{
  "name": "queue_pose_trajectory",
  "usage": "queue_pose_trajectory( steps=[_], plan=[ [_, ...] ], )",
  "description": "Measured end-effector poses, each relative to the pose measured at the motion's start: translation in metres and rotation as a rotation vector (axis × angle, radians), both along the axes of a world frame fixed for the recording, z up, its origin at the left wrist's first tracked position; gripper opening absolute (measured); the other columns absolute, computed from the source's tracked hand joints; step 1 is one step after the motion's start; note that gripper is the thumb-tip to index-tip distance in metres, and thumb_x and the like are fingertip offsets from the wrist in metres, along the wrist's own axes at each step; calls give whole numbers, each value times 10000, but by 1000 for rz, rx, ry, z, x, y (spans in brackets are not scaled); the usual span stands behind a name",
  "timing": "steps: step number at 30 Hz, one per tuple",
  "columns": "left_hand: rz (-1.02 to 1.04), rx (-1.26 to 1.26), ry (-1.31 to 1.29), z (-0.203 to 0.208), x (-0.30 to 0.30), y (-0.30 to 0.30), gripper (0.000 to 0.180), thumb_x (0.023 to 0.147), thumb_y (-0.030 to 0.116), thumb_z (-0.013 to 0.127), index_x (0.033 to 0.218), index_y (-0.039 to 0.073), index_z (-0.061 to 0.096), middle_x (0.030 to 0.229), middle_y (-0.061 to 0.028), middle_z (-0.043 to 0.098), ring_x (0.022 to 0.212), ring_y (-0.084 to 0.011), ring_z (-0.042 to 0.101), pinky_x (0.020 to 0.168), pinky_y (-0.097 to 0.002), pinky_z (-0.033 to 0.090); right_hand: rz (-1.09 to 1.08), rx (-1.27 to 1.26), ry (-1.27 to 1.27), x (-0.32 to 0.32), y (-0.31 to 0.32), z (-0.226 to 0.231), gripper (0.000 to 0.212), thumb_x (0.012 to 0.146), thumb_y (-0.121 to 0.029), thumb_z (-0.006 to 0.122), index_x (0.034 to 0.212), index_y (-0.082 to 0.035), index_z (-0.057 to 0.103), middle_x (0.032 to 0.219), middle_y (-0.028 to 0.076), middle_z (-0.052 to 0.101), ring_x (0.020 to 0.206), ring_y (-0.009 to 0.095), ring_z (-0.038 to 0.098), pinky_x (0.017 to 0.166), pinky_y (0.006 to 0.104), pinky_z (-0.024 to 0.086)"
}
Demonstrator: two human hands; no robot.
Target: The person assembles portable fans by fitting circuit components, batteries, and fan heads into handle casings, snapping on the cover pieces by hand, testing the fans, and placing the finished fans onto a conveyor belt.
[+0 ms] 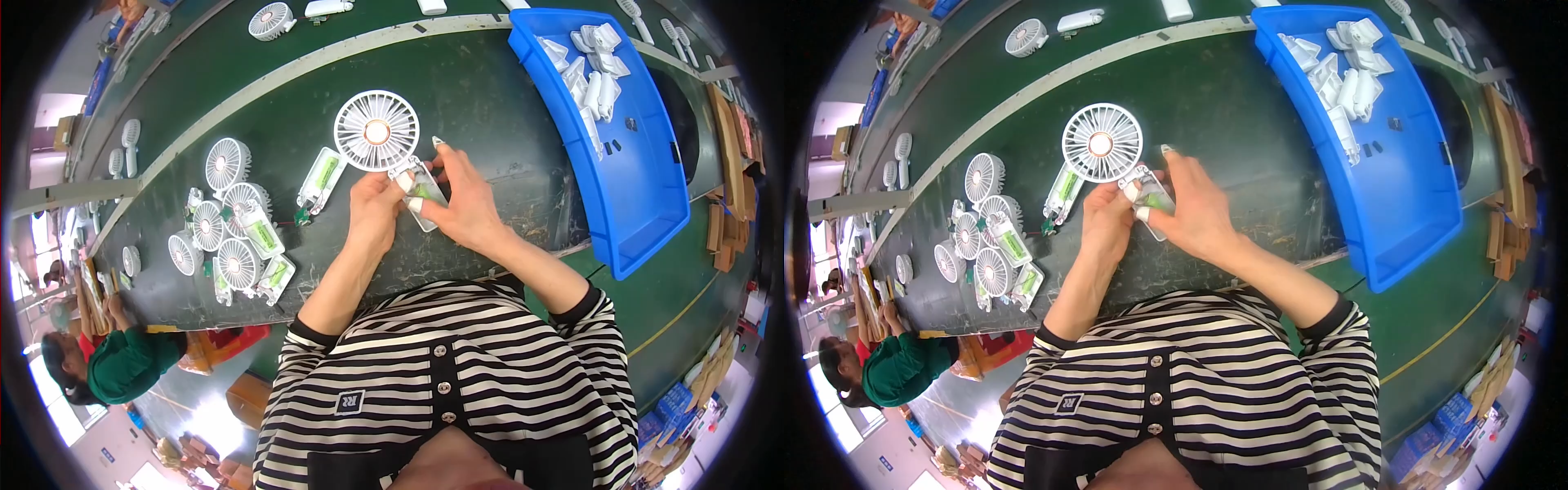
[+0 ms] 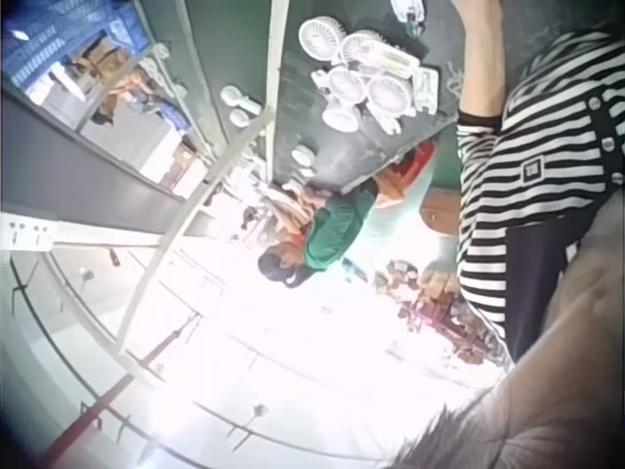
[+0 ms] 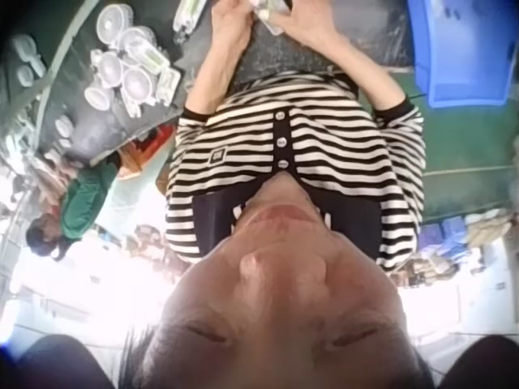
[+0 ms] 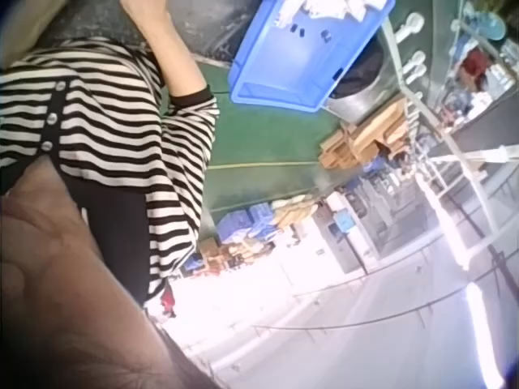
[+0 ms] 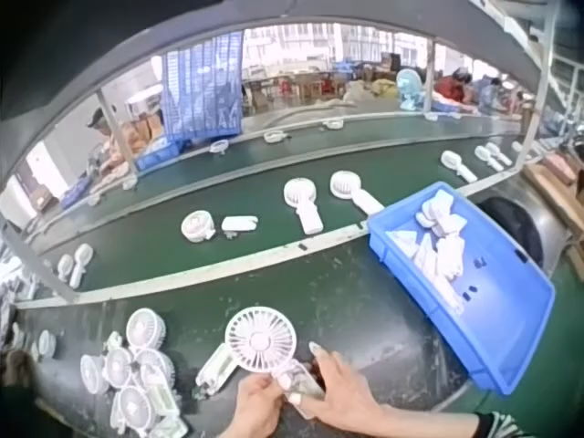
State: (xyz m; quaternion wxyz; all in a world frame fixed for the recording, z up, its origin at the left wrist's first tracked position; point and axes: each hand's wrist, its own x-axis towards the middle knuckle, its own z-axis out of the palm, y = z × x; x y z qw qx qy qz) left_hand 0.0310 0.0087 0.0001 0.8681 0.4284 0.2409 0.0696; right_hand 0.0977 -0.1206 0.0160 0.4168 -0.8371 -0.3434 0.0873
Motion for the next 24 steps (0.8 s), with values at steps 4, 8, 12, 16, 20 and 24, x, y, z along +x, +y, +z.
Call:
queue_pose_trajectory(
  steps=[4, 8, 12, 16, 20, 24],
  plan=[
    [84, 7, 20, 3, -9, -4, 223, 789, 55, 604, 995, -27, 583, 927, -82, 622, 800, -141, 594, 690, -266, 481, -23, 31, 251, -6, 8, -2, 649, 687, -181, 610, 1252, 0, 348, 1044, 145, 538, 912, 314, 554, 755, 384, 453],
    [63, 59, 42, -6, -14, -13, 230, 752, 24, 632, 976, -13, 601, 906, -58, 630, 776, -123, 583, 668, -253, 464, -84, -106, 313, -10, 10, -2, 627, 732, -247, 591, 1255, -7, 342, 1050, 174, 574, 909, 355, 573, 763, 410, 455],
    [21, 12, 78, 0, -10, -23, 184, 746, 36, 631, 927, 3, 618, 850, -40, 630, 711, -108, 565, 619, -232, 434, -113, -164, 306, -11, 2, 3, 610, 750, -312, 569, 1238, -14, 355, 1073, 210, 558, 952, 361, 562, 793, 415, 454],
    [3, 37, 80, -7, -16, -15, 232, 770, 50, 572, 986, -32, 588, 887, -88, 627, 786, -181, 606, 672, -291, 495, -20, -194, 238, -16, -8, 12, 683, 692, -236, 576, 1261, 34, 312, 1135, 237, 478, 1040, 353, 500, 832, 402, 439],
    [-101, -23, 95, -9, -16, -6, 251, 789, 73, 556, 991, -76, 564, 919, -168, 621, 820, -241, 622, 734, -334, 511, -14, -183, 101, -6, -34, 31, 637, 711, -214, 605, 1255, 5, 357, 1038, 189, 530, 875, 315, 569, 749, 393, 470],
    [-123, -52, 110, -23, -9, -7, 223, 757, 46, 561, 958, -49, 584, 891, -134, 632, 795, -212, 624, 703, -311, 507, -44, -139, -15, 24, -50, 58, 441, 719, -151, 611, 1127, -18, 508, 784, 97, 583, 633, 222, 595, 587, 336, 481]
  ],
)
